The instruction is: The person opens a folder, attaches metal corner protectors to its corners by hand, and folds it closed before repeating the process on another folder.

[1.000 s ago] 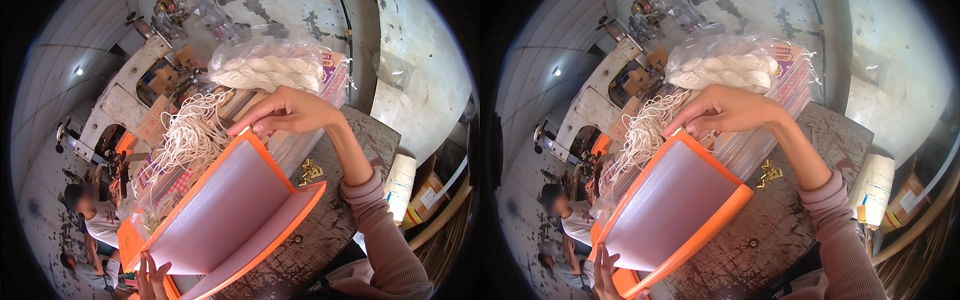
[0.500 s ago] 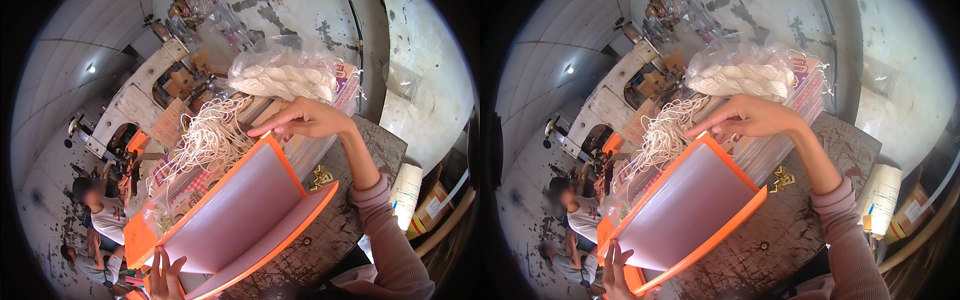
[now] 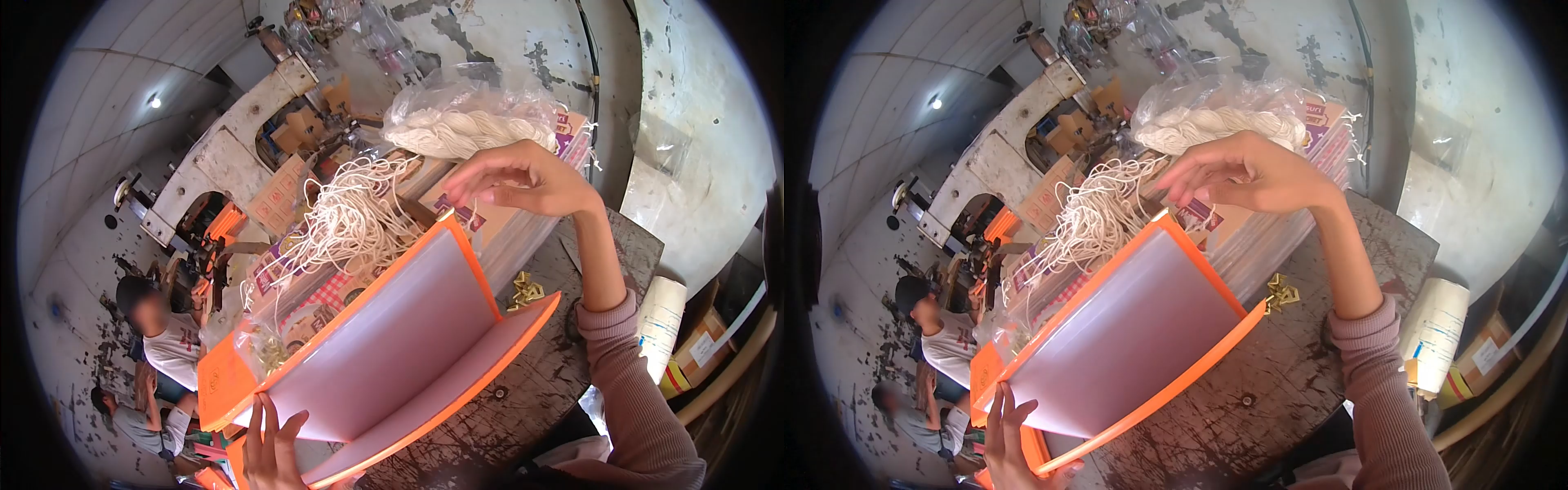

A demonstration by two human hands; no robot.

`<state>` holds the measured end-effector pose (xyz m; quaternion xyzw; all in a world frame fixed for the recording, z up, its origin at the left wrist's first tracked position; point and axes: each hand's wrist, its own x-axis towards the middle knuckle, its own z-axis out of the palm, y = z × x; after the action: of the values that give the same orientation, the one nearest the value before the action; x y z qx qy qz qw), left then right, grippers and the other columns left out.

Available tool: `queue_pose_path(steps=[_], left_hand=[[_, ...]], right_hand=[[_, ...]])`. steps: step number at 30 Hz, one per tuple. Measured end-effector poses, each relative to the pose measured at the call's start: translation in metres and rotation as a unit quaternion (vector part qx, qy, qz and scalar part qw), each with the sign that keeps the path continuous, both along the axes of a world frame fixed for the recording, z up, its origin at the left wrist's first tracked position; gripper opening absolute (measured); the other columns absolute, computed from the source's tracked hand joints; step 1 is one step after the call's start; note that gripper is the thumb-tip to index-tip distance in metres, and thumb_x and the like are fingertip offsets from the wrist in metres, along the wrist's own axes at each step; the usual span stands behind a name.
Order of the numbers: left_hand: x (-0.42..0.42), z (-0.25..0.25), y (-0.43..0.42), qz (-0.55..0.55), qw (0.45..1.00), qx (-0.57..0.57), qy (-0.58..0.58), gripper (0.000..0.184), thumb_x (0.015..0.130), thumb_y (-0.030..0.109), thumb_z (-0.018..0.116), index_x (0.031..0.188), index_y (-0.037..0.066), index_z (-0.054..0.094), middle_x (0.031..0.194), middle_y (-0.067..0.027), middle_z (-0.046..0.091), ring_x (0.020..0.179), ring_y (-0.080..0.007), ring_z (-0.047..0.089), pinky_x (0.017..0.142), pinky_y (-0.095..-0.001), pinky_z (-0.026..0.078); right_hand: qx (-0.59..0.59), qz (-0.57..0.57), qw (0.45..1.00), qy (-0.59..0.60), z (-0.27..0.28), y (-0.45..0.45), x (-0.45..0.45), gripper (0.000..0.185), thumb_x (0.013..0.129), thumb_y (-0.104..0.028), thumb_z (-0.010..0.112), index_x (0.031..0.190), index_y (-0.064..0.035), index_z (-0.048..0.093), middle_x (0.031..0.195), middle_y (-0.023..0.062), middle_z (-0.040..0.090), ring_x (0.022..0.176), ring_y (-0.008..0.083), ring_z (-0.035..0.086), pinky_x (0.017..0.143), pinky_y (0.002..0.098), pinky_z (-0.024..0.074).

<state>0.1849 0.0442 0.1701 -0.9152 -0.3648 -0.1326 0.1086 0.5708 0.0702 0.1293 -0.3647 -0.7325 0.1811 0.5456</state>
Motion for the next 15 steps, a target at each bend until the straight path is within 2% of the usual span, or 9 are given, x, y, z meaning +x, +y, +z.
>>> queue_pose_path(steps=[3, 5, 7, 8, 9, 11, 12, 14, 15], left_hand=[[-0.002, -0.001, -0.001, -0.002, 1.000, 0.000, -0.001, 0.065, 0.072, 0.051, 0.063, 0.116, 0.004, 0.051, 0.129, -0.0229, 0.041, 0.118, -0.0413, 0.041, 0.091, -0.0495, 0.040], [-0.003, -0.002, -0.004, -0.001, 1.000, -0.003, -0.009, 0.065, 0.072, 0.051, 0.063, 0.116, 0.004, 0.051, 0.129, -0.0227, 0.041, 0.118, -0.0411, 0.041, 0.090, -0.0494, 0.041], [-0.003, 0.000, -0.007, 0.015, 0.999, -0.024, -0.022, 0.065, 0.073, 0.052, 0.062, 0.116, 0.005, 0.051, 0.131, -0.0218, 0.040, 0.120, -0.0402, 0.039, 0.090, -0.0491, 0.042], [-0.003, 0.001, -0.008, -0.002, 1.000, 0.005, -0.019, 0.052, 0.080, 0.044, 0.058, 0.113, 0.005, 0.053, 0.122, -0.0251, 0.046, 0.111, -0.0399, 0.047, 0.085, -0.0450, 0.045], [-0.010, -0.004, -0.003, 0.002, 1.000, 0.003, -0.026, 0.052, 0.080, 0.044, 0.058, 0.113, 0.005, 0.053, 0.122, -0.0251, 0.046, 0.111, -0.0399, 0.047, 0.085, -0.0450, 0.045], [-0.034, -0.016, 0.018, 0.008, 0.990, -0.090, -0.106, 0.101, 0.056, 0.070, 0.064, 0.119, -0.006, 0.044, 0.126, -0.0267, 0.043, 0.116, -0.0383, 0.045, 0.096, -0.0467, 0.033], [-0.042, -0.015, 0.021, 0.004, 0.996, -0.058, -0.071, 0.113, 0.055, 0.074, 0.059, 0.129, -0.007, 0.034, 0.122, -0.0254, 0.048, 0.113, -0.0372, 0.048, 0.096, -0.0406, 0.036], [-0.056, -0.010, 0.023, 0.008, 0.992, -0.078, -0.103, 0.112, 0.056, 0.076, 0.057, 0.128, -0.007, 0.035, 0.122, -0.0246, 0.048, 0.114, -0.0373, 0.047, 0.096, -0.0417, 0.036], [-0.062, -0.009, 0.023, 0.008, 0.987, -0.095, -0.128, 0.111, 0.057, 0.077, 0.055, 0.127, -0.006, 0.037, 0.122, -0.0237, 0.048, 0.114, -0.0374, 0.047, 0.096, -0.0428, 0.036]], right_hand=[[-0.029, -0.056, 0.995, -0.079, 0.000, -0.015, 0.004, 0.026, 0.077, 0.003, 0.054, 0.102, -0.0016, 0.062, 0.095, 0.0090, 0.064, 0.085, 0.0170, 0.062, 0.073, 0.0289, 0.0495], [-0.174, -0.124, 0.960, -0.182, 0.005, -0.031, 0.001, 0.020, 0.076, 0.003, 0.055, 0.095, 0.0016, 0.062, 0.094, 0.0102, 0.064, 0.085, 0.0172, 0.062, 0.075, 0.0288, 0.0498], [-0.163, -0.141, 0.950, -0.227, -0.004, -0.041, -0.001, 0.018, 0.074, 0.002, 0.057, 0.092, 0.0016, 0.062, 0.090, 0.0104, 0.064, 0.083, 0.0176, 0.062, 0.074, 0.0290, 0.0498], [-0.145, -0.157, 0.940, -0.265, -0.012, -0.045, -0.003, 0.017, 0.073, 0.001, 0.058, 0.089, 0.0015, 0.062, 0.087, 0.0106, 0.064, 0.081, 0.0180, 0.063, 0.073, 0.0292, 0.0498], [-0.145, -0.154, 0.939, -0.273, -0.020, -0.051, -0.004, 0.017, 0.073, 0.001, 0.058, 0.089, 0.0015, 0.062, 0.087, 0.0106, 0.064, 0.081, 0.0180, 0.063, 0.073, 0.0292, 0.0498], [-0.293, -0.139, 0.908, -0.267, -0.045, -0.064, -0.005, 0.018, 0.069, -0.003, 0.062, 0.086, 0.0007, 0.061, 0.084, 0.0108, 0.064, 0.074, 0.0209, 0.063, 0.068, 0.0302, 0.0497], [-0.294, -0.135, 0.906, -0.273, -0.068, -0.068, -0.003, 0.018, 0.069, -0.003, 0.062, 0.086, 0.0007, 0.061, 0.084, 0.0108, 0.064, 0.074, 0.0209, 0.063, 0.068, 0.0302, 0.0497], [-0.237, -0.234, 0.891, -0.308, -0.118, -0.070, 0.004, 0.018, 0.067, -0.005, 0.064, 0.084, 0.0005, 0.061, 0.082, 0.0126, 0.061, 0.071, 0.0238, 0.062, 0.063, 0.0311, 0.0493], [-0.236, -0.234, 0.890, -0.312, -0.130, -0.072, 0.001, 0.018, 0.067, -0.005, 0.064, 0.084, 0.0005, 0.061, 0.082, 0.0126, 0.061, 0.071, 0.0238, 0.062, 0.063, 0.0311, 0.0493]])
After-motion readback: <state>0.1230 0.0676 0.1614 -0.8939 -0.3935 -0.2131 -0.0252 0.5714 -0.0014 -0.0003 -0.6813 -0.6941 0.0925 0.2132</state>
